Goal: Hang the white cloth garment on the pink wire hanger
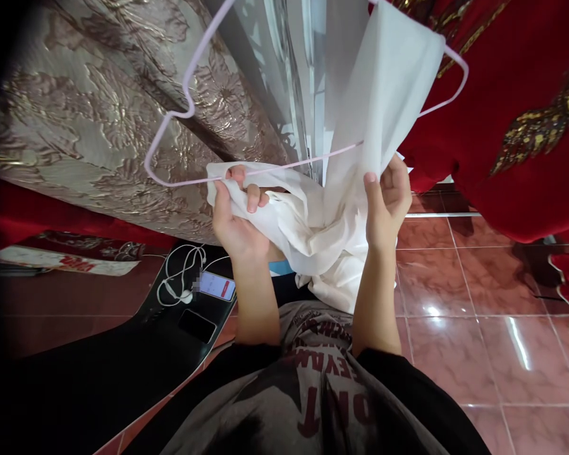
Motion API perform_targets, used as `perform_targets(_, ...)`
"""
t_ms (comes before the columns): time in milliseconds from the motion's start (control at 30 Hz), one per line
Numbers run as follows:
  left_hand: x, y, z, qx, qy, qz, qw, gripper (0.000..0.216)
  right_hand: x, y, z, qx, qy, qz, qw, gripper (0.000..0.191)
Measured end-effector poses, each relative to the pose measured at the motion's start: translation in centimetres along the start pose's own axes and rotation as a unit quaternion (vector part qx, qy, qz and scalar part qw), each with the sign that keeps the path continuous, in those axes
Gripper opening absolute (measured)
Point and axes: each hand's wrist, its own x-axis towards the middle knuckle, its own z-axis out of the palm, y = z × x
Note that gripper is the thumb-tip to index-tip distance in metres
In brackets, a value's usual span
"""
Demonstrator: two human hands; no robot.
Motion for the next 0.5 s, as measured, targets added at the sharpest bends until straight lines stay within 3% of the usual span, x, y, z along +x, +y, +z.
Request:
perform_targets(100, -0.1, 0.1, -0.1, 0.003, -0.007, 0.022, 1.000, 0.033, -1.0, -1.4, 0.5, -0.055, 0.050, -0.013, 0.997, 0.036)
perform_targets(233, -0.2, -0.1, -0.1, 0.008, -0.017, 0.049, 0.999, 0.034, -0.3, -3.7, 1.2, -0.102, 0.085, -0.012, 0.991, 0.043)
perform_targets(367, -0.1, -0.2, 0.0, 0.027, -0.014, 0.062, 0.998, 0.036, 1.6, -6.2, 2.1, -0.131, 0.020, -0.050, 0.990, 0.058)
perform_targets(500, 0.2, 0.1, -0.2, 0.058, 0.011, 0.050, 0.997, 0.034, 4.7, -8.8, 2.5, -0.157, -0.027, -0.074, 0.984, 0.052)
